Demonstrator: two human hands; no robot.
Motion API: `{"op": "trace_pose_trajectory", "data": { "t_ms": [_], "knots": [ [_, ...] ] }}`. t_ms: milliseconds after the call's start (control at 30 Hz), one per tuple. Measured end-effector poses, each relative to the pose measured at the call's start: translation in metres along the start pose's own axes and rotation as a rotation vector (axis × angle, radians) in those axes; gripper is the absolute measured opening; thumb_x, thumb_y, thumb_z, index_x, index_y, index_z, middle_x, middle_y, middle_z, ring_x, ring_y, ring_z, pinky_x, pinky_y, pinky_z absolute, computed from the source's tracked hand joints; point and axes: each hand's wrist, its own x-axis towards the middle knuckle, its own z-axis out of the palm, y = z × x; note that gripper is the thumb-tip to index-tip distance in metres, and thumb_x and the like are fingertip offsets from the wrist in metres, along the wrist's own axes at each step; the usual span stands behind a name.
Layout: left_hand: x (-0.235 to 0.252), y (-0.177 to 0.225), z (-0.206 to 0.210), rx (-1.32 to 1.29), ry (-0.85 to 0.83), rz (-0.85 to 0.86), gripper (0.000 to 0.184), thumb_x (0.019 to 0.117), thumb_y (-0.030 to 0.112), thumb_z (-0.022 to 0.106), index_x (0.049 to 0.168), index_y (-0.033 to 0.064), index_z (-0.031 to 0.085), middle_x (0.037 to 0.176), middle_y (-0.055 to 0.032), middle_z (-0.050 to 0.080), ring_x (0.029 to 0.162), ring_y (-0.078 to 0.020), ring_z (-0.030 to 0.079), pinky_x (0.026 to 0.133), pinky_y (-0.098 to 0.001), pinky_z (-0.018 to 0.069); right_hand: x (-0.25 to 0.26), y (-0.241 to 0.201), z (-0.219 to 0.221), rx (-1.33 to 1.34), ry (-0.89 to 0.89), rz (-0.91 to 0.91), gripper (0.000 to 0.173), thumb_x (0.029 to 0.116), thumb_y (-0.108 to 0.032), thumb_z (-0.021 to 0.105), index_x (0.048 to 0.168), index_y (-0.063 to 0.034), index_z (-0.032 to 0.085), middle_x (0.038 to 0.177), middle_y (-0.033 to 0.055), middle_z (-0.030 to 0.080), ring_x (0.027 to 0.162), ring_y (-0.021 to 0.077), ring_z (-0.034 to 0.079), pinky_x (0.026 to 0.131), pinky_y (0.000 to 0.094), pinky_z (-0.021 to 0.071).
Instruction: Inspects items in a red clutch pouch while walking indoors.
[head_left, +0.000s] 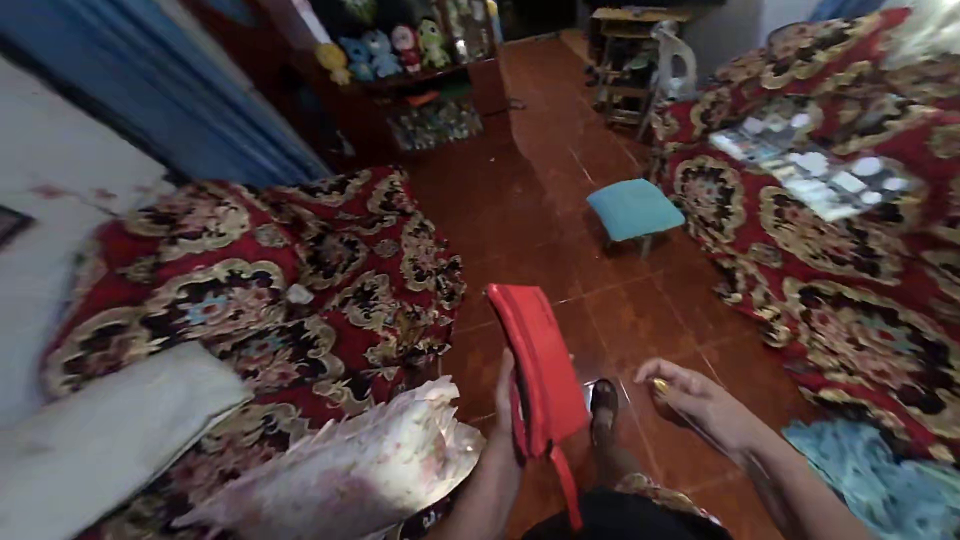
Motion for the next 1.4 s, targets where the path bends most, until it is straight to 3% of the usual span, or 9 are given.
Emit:
{"op": "trace_pose_trajectory", "data": {
  "t_ms": [300, 467, 567, 633, 833, 933, 1033, 1200, 1400],
  "knots": [
    [0.211, 0.018, 0.018, 0.002, 0.325, -0.137, 0.034, 0.1100, 0.023, 0.025, 0.112, 0.0111, 0.056, 0.082, 0.0006, 0.071, 0.073, -0.0065, 0.070, 0.064, -0.0243, 0.0602, 0.201, -0.066, -0.044, -0.511, -0.190, -0.308, 0.056, 0.0950, -0.015, 0.066, 0.150, -0.0164, 0.054, 0.072, -0.0057, 0.056, 0.057, -0.0014, 0.048, 0.055, 0.0154, 0.0452],
    [0.314, 0.047, 0.019, 0.089, 0.421, -0.190, 0.029, 0.1092, 0.024, 0.034, 0.118, 0.0075, 0.056, 0.086, -0.0040, 0.068, 0.074, -0.0099, 0.069, 0.065, -0.0284, 0.0592, 0.338, -0.127, -0.062, -0.827, -0.358, -0.349, 0.062, 0.0971, -0.022, 0.068, 0.155, -0.0175, 0.048, 0.073, 0.0052, 0.061, 0.057, 0.0142, 0.054, 0.057, 0.0335, 0.0507],
    [0.370, 0.062, 0.005, 0.211, 0.443, -0.207, 0.040, 0.1070, 0.025, 0.044, 0.143, 0.0069, 0.045, 0.108, -0.0102, 0.067, 0.090, -0.0144, 0.068, 0.077, -0.0336, 0.0586, 0.435, -0.153, -0.071, -0.626, -0.291, -0.262, 0.064, 0.0968, -0.019, 0.066, 0.155, -0.0077, 0.043, 0.070, -0.0048, 0.053, 0.057, 0.0025, 0.049, 0.057, 0.0205, 0.0470],
    [0.406, 0.074, -0.011, 0.275, 0.380, -0.161, 0.068, 0.1028, 0.024, 0.052, 0.161, 0.0134, 0.019, 0.134, -0.0143, 0.058, 0.110, -0.0173, 0.064, 0.092, -0.0375, 0.0554, 0.500, -0.174, -0.069, -0.580, -0.227, -0.222, 0.067, 0.0978, -0.020, 0.065, 0.157, -0.0056, 0.037, 0.072, -0.0051, 0.055, 0.058, 0.0018, 0.050, 0.059, 0.0210, 0.0482],
    [0.517, 0.126, -0.043, 0.410, 0.284, -0.009, 0.082, 0.0990, 0.001, 0.046, 0.164, 0.0112, -0.002, 0.165, -0.0180, 0.022, 0.144, -0.0196, 0.040, 0.115, -0.0382, 0.0399, 0.683, -0.231, -0.030, -1.178, -0.216, -0.150, 0.088, 0.0960, -0.055, 0.065, 0.164, -0.0154, 0.026, 0.098, 0.0189, 0.070, 0.087, 0.0359, 0.068, 0.084, 0.0575, 0.0540],
    [0.565, 0.171, -0.062, 0.466, 0.143, 0.000, 0.088, 0.1019, 0.019, 0.054, 0.165, 0.0160, -0.007, 0.171, -0.0112, 0.009, 0.151, -0.0187, 0.031, 0.117, -0.0411, 0.0396, 0.751, -0.252, -0.026, -1.128, -0.256, -0.178, 0.056, 0.0996, -0.034, 0.058, 0.149, -0.0116, 0.047, 0.105, 0.0191, 0.070, 0.095, 0.0344, 0.070, 0.085, 0.0560, 0.0552],
    [0.627, 0.214, -0.092, 0.566, 0.113, 0.022, 0.087, 0.1003, 0.044, 0.048, 0.165, 0.0196, -0.004, 0.170, -0.0146, 0.013, 0.143, -0.0276, 0.043, 0.104, -0.0494, 0.0484, 0.806, -0.289, -0.044, -0.936, -0.298, -0.245, 0.043, 0.0989, -0.016, 0.056, 0.140, -0.0043, 0.054, 0.109, 0.0160, 0.070, 0.096, 0.0228, 0.069, 0.088, 0.0438, 0.0565],
    [0.760, 0.318, -0.116, 1.031, 0.004, 0.342, 0.055, 0.1027, 0.024, 0.054, 0.150, -0.0019, 0.046, 0.147, -0.0221, 0.052, 0.135, -0.0285, 0.053, 0.114, -0.0418, 0.0425, 0.880, -0.335, -0.047, -0.721, -0.407, -0.181, 0.040, 0.1000, -0.009, 0.051, 0.139, 0.0014, 0.054, 0.114, 0.0087, 0.066, 0.098, 0.0053, 0.063, 0.090, 0.0267, 0.0521],
    [0.898, 0.339, -0.139, 0.932, -0.248, 0.384, 0.036, 0.1004, 0.004, 0.053, 0.133, -0.0096, 0.058, 0.131, -0.0166, 0.065, 0.121, -0.0124, 0.062, 0.107, -0.0298, 0.0482, 0.989, -0.315, -0.052, -0.560, -0.315, -0.344, 0.040, 0.0970, -0.010, 0.061, 0.137, -0.0092, 0.060, 0.118, 0.0007, 0.068, 0.082, -0.0001, 0.062, 0.074, 0.0200, 0.0535]
  ]
}}
